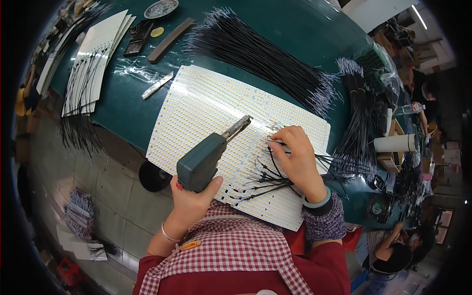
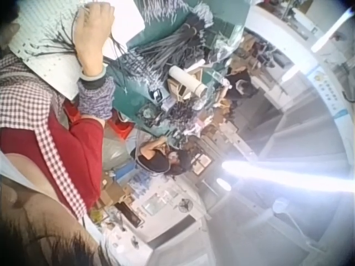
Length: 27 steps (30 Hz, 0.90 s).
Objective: The person attaches wires to an LED panel using a soldering iron.
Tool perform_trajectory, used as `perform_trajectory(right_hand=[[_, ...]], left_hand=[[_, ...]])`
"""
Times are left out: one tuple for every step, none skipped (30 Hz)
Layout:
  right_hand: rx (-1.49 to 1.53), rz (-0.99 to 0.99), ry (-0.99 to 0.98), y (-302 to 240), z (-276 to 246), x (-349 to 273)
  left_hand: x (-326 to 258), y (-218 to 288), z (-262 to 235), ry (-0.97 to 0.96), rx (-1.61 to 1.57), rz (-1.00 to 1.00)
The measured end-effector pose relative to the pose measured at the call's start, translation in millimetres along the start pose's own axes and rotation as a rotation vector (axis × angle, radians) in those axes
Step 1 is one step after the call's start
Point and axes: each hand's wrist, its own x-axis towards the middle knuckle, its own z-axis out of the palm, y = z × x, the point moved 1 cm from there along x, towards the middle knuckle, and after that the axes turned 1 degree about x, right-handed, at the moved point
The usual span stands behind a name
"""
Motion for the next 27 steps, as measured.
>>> perform_trajectory(right_hand=[[-0.014, 0.023, 0.009, -4.4, 0.0, -0.6], [-0.015, 0.022, 0.009, -7.4, 0.8, -0.8], [-0.058, 0.008, 0.022, -10.2, 1.5, -0.9], [-0.1, -0.005, 0.034, -11.7, 1.8, -0.9], [-0.1, -0.007, 0.035, -11.0, 1.4, -0.7], [-0.127, -0.009, 0.044, -8.6, 0.1, -0.4], [-0.155, -0.01, 0.053, -5.4, -2.1, -0.6], [-0.156, -0.012, 0.054, 0.4, -4.2, 0.3], [-0.161, -0.011, 0.046, 8.5, -5.9, 2.2], [-0.17, -0.006, 0.035, 15.3, -5.9, 3.2], [-0.174, -0.004, 0.035, 19.9, -4.3, 3.2], [-0.166, -0.004, 0.038, 24.0, -2.6, 2.9], [-0.153, -0.01, 0.041, 25.1, -1.5, 4.2], [-0.152, -0.015, 0.04, 23.5, -1.3, 4.7], [-0.151, -0.018, 0.07, 19.0, -1.4, 5.6], [-0.15, -0.018, 0.101, 15.3, -0.6, 5.9], [-0.149, -0.019, 0.101, 14.2, 1.4, 7.1], [-0.129, -0.044, 0.102, 13.3, 3.5, 8.9], [-0.111, -0.067, 0.106, 12.4, 4.6, 10.6], [-0.112, -0.066, 0.107, 11.7, 5.5, 11.5], [-0.134, -0.058, 0.074, 11.2, 6.5, 12.2], [-0.153, -0.053, 0.04, 10.9, 8.5, 13.1], [-0.151, -0.054, 0.039, 10.1, 9.9, 13.6], [-0.153, -0.035, 0.039, 9.2, 10.9, 13.9], [-0.157, -0.015, 0.039, 8.7, 11.1, 14.0], [-0.157, -0.015, 0.038, 8.6, 11.5, 14.1], [-0.141, -0.012, 0.043, 8.6, 11.9, 14.1]], left_hand=[[-0.1, 0.4, 0.4, 0.0, 0.005, 0.014], [-0.2, 0.0, -0.1, 0.0, 0.004, 0.015], [-0.4, -0.9, -0.8, -0.006, 0.015, 0.01], [-0.8, -1.5, -1.4, -0.012, 0.026, 0.004], [-0.9, -1.9, -1.8, -0.011, 0.027, 0.005], [-1.0, -2.1, -2.2, -0.003, 0.023, 0.013], [-1.6, -2.3, -2.2, 0.005, 0.018, 0.021], [-2.3, -2.5, -2.6, 0.005, 0.018, 0.022], [-3.1, -2.6, -3.6, 0.006, 0.011, 0.025], [-2.9, -3.7, -3.8, 0.004, 0.002, 0.025], [-2.7, -4.6, -3.6, 0.002, -0.001, 0.024], [-2.4, -5.5, -3.4, 0.0, -0.005, 0.021], [-2.7, -5.8, -3.4, 0.005, -0.007, 0.02], [-3.2, -5.7, -3.0, 0.009, -0.008, 0.022], [-3.7, -5.3, -2.1, 0.019, -0.003, 0.024], [-4.2, -5.0, -2.0, 0.025, 0.003, 0.025], [-4.6, -5.4, -2.2, 0.026, 0.003, 0.025], [-4.9, -6.1, -2.4, 0.023, 0.0, 0.017], [-4.3, -6.0, -2.5, 0.018, -0.004, 0.011], [-4.3, -4.7, -2.8, 0.016, -0.004, 0.011], [-4.8, -2.9, -3.1, -0.002, -0.005, -0.023], [-5.1, -2.0, -3.6, -0.015, -0.005, -0.057], [-5.0, -1.5, -3.6, -0.014, -0.003, -0.057], [-4.8, -1.2, -3.2, -0.009, -0.003, -0.054], [-4.7, -0.9, -2.7, -0.007, -0.004, -0.051], [-4.5, -1.2, -2.8, -0.006, -0.005, -0.052], [-4.4, -1.9, -3.2, -0.01, 0.004, -0.053]])
